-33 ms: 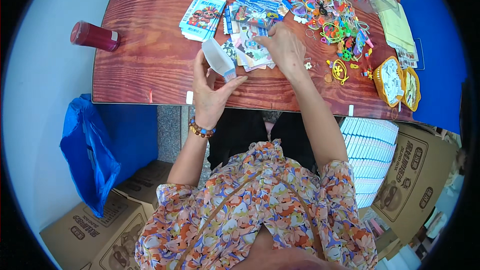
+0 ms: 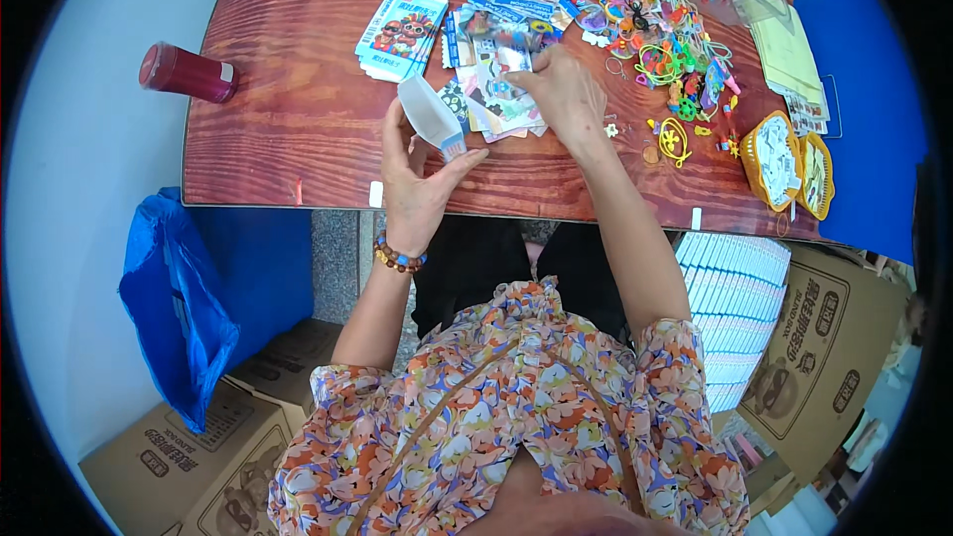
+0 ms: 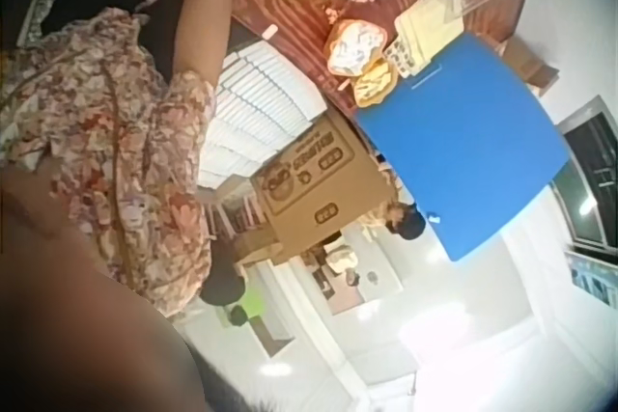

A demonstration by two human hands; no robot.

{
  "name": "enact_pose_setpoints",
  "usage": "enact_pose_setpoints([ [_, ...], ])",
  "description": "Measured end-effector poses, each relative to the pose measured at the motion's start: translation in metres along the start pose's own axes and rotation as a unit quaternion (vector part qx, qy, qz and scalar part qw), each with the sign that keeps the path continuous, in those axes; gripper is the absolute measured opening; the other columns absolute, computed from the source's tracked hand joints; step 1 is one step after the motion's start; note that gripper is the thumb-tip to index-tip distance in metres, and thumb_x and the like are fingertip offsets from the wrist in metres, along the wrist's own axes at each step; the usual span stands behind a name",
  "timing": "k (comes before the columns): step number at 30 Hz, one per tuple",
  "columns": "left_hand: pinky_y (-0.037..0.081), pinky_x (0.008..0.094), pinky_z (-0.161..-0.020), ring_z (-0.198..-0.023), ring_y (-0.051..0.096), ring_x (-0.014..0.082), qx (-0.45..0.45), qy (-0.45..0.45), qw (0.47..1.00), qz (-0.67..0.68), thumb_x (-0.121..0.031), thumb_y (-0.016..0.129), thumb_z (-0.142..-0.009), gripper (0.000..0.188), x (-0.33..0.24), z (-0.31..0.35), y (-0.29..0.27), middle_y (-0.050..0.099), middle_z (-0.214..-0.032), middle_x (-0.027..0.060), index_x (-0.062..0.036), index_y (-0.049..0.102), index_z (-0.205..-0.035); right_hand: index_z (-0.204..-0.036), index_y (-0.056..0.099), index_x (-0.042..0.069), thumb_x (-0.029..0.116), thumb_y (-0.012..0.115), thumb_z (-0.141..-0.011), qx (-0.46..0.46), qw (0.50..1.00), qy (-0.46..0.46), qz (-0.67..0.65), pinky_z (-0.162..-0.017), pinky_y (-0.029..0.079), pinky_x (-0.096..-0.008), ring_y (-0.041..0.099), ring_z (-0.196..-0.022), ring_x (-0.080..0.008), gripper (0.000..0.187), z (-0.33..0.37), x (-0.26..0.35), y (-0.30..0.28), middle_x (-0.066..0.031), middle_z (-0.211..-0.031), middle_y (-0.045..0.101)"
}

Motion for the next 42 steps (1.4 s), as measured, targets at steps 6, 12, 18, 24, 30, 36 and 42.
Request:
enact_pose_setpoints([
  [6, 0.052, 0.0378, -0.094, -0.116, 0.057, 0.0239, 0.028, -0.009, 1.0, -0.006, -0.011, 0.088, -0.071, 0.087, 0.0, -0.008, -0.001, 0.052, -0.129, 0.0132, -0.0024, 0.039, -0.142, -0.081, 0.062, 0.004, 0.022, 0.075, -0.085, 0.172, 0.919, 0.089, -0.344, -0.042, 0.038, -0.0217, 0.06, -0.05, -0.0071, 0.023, 0.013, -0.036, -0.033, -0.0019, -0.07, 0.064],
  [12, 0.048, 0.043, -0.093, -0.11, 0.056, 0.0356, 0.098, 0.153, 0.93, -0.319, -0.017, 0.089, -0.067, 0.084, -0.026, -0.014, 0.035, 0.056, -0.119, 0.0183, -0.0024, 0.046, -0.138, -0.109, 0.066, 0.0, 0.005, 0.065, -0.093, 0.077, 0.901, -0.013, -0.426, -0.042, 0.037, -0.017, 0.059, -0.061, -0.0027, 0.018, 0.046, -0.044, -0.102, -0.0037, -0.085, 0.069],
  [18, 0.048, 0.0438, -0.092, -0.108, 0.055, 0.0354, 0.145, 0.184, 0.912, -0.336, -0.016, 0.088, -0.067, 0.088, -0.025, -0.014, 0.066, 0.056, -0.115, 0.0175, -0.0054, 0.043, -0.143, -0.11, 0.069, 0.001, 0.002, 0.067, -0.091, 0.036, 0.954, -0.122, -0.272, -0.05, 0.044, -0.0197, 0.057, -0.06, -0.0044, 0.019, 0.065, -0.015, -0.14, -0.0024, -0.085, 0.068],
  [24, 0.049, 0.0445, -0.092, -0.108, 0.054, 0.0357, 0.191, 0.227, 0.878, -0.375, -0.011, 0.086, -0.067, 0.097, -0.034, -0.012, 0.08, 0.053, -0.119, 0.0165, -0.0088, 0.036, -0.15, -0.103, 0.07, -0.003, 0.005, 0.065, -0.09, 0.061, 0.966, -0.215, -0.134, -0.052, 0.046, -0.0259, 0.058, -0.059, -0.0102, 0.016, 0.06, -0.007, -0.146, -0.0058, -0.079, 0.065],
  [30, 0.049, 0.0451, -0.091, -0.109, 0.054, 0.037, 0.203, 0.24, 0.872, -0.376, -0.012, 0.087, -0.066, 0.092, -0.032, -0.012, 0.09, 0.052, -0.121, 0.0171, -0.0035, 0.039, -0.144, -0.105, 0.069, -0.003, 0.009, 0.063, -0.09, 0.093, 0.962, -0.243, -0.087, -0.056, 0.048, -0.0334, 0.06, -0.057, -0.0167, 0.02, 0.044, 0.007, -0.124, -0.0118, -0.077, 0.066],
  [36, 0.049, 0.0446, -0.092, -0.108, 0.055, 0.037, 0.186, 0.207, 0.887, -0.369, -0.018, 0.087, -0.068, 0.088, -0.027, -0.019, 0.088, 0.053, -0.122, 0.0182, -0.0026, 0.041, -0.142, -0.118, 0.064, 0.0, 0.01, 0.06, -0.095, 0.108, 0.97, -0.15, -0.155, -0.051, 0.049, -0.0269, 0.061, -0.053, -0.012, 0.025, 0.058, -0.002, -0.134, -0.0065, -0.081, 0.069],
  [42, 0.048, 0.0439, -0.093, -0.109, 0.055, 0.0356, 0.183, 0.198, 0.886, -0.378, -0.023, 0.089, -0.066, 0.084, -0.022, -0.021, 0.091, 0.056, -0.117, 0.0167, -0.0003, 0.049, -0.136, -0.113, 0.066, 0.0, 0.013, 0.059, -0.097, 0.154, 0.932, -0.01, -0.329, -0.049, 0.05, -0.0238, 0.064, -0.054, -0.0098, 0.022, 0.052, -0.035, -0.123, -0.0058, -0.086, 0.069],
])
Point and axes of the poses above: each hand's wrist, its own z-axis away from the middle knuckle, its own y-axis out of the palm, x = y × z, the point moved 5 cm from there along -z, towards the middle knuckle
